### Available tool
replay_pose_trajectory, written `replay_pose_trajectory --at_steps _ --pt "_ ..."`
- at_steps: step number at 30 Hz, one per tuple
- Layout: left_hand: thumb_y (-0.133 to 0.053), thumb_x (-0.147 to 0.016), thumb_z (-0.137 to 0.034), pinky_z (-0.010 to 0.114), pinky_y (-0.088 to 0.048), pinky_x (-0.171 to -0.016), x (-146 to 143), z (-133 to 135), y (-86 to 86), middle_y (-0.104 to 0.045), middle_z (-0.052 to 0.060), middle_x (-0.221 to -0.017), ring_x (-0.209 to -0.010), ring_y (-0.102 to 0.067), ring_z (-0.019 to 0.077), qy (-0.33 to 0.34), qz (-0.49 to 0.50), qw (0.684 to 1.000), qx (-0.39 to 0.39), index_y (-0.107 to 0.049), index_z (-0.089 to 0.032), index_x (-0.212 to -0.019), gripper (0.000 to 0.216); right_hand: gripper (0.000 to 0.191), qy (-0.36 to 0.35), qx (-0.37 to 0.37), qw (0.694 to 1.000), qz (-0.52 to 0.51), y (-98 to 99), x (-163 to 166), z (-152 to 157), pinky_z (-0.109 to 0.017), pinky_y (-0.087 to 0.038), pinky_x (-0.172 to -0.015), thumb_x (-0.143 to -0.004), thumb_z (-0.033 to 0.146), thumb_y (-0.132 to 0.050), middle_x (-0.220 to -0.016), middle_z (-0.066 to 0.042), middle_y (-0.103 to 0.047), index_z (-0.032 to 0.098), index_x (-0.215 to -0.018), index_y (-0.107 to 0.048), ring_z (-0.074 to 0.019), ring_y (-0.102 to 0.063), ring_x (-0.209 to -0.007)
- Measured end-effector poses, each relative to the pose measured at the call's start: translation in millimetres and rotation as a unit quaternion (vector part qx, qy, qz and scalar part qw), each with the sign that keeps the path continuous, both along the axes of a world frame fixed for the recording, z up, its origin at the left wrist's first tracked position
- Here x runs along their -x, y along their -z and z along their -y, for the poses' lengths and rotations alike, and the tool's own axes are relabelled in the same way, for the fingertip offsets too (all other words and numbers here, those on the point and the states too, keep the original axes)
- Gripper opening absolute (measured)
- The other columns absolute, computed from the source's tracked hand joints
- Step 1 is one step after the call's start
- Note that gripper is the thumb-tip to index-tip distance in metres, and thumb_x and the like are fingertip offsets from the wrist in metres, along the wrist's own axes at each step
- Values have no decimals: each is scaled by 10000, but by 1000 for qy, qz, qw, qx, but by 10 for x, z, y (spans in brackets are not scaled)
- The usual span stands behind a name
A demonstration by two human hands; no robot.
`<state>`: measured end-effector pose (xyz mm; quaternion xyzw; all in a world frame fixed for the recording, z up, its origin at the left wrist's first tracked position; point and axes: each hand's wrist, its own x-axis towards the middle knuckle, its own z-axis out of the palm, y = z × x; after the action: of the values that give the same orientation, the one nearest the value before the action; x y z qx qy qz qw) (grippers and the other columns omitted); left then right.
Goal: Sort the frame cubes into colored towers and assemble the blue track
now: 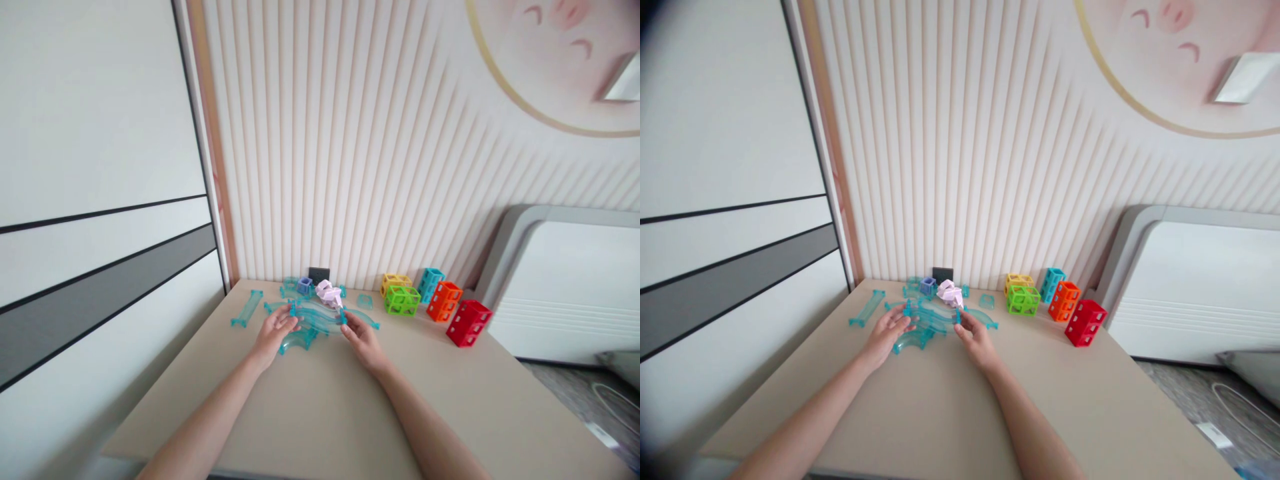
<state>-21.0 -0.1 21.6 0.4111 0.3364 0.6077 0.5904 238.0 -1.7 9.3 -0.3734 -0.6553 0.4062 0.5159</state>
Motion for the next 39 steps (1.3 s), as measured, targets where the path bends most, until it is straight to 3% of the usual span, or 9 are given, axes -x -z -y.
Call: replay_pose_trajectory --at_steps 4,7,10,16,18,23,27,35,39 --pt "-875 -656 -450 375 -592 -843 -1 -12 51 -655 130 -1317 -1198 -632 307 -26 -80 996 -24 -612 -206 -1210 660 616 98 -65 988 101 76 -32 7 -432 -522 -973 -939 563 -560 -1147 -117 -712 200 -1434 -504 -256 -682 -1009" --pt "-845 -677 -490 409 -558 -953 2 -22 74 -627 130 -1357 -1265 -586 311 -37 -110 992 -49 -606 -214 -1227 660 560 110 -99 979 142 61 -47 28 -406 -528 -961 -974 483 -520 -1137 -110 -712 206 -1457 -465 -240 -680 -997" --pt "-797 -739 -504 409 -533 -1000 14 -7 68 -668 106 -1241 -1212 -616 279 -20 -147 986 -78 -575 -216 -1285 656 494 105 -127 972 165 35 -50 33 -400 -529 -958 -985 438 -495 -1189 -112 -702 214 -1426 -496 -247 -673 -1032" --pt "-681 -846 -535 386 -598 -862 31 54 53 -639 82 -1140 -1001 -673 219 29 -213 971 -107 -429 -224 -1439 715 436 126 -155 962 188 27 -60 18 -380 -543 -935 -1001 408 -449 -1237 -130 -696 186 -1359 -563 -250 -680 -1021" --pt "-647 -872 -538 384 -591 -862 46 56 67 -644 96 -1171 -993 -673 219 20 -279 950 -141 -449 -220 -1423 665 427 134 -159 959 191 25 -66 19 -377 -545 -939 -1005 402 -443 -1246 -131 -696 187 -1349 -575 -250 -683 -1028" --pt "-621 -897 -494 387 -570 -847 85 62 70 -696 76 -1107 -788 -662 179 -60 -447 854 -258 -523 -226 -1359 542 421 141 -166 956 195 15 -74 16 -389 -535 -980 -1006 396 -446 -1293 -124 -679 200 -1360 -564 -257 -663 -1130" --pt "-592 -926 -454 358 -566 -840 80 77 43 -682 76 -1099 -825 -659 179 -93 -462 824 -315 -530 -216 -1340 481 419 140 -173 954 201 5 -68 12 -407 -512 -1021 -1013 382 -442 -1313 -129 -667 200 -1377 -543 -259 -644 -1181" --pt "-563 -965 -448 355 -561 -877 98 26 61 -679 89 -1164 -943 -673 203 -112 -467 804 -350 -483 -246 -1431 513 419 145 -218 933 247 -10 -96 37 -388 -500 -1041 -1033 352 -406 -1319 -115 -661 226 -1418 -514 -240 -626 -1215" --pt "-542 -977 -445 354 -563 -880 93 40 38 -678 88 -1169 -969 -673 209 -100 -464 804 -357 -547 -252 -1367 435 409 291 -250 874 300 -61 -327 -88 -439 -446 -1092 -1032 342 -386 -1337 -128 -643 219 -1378 -567 -257 -573 -1267"
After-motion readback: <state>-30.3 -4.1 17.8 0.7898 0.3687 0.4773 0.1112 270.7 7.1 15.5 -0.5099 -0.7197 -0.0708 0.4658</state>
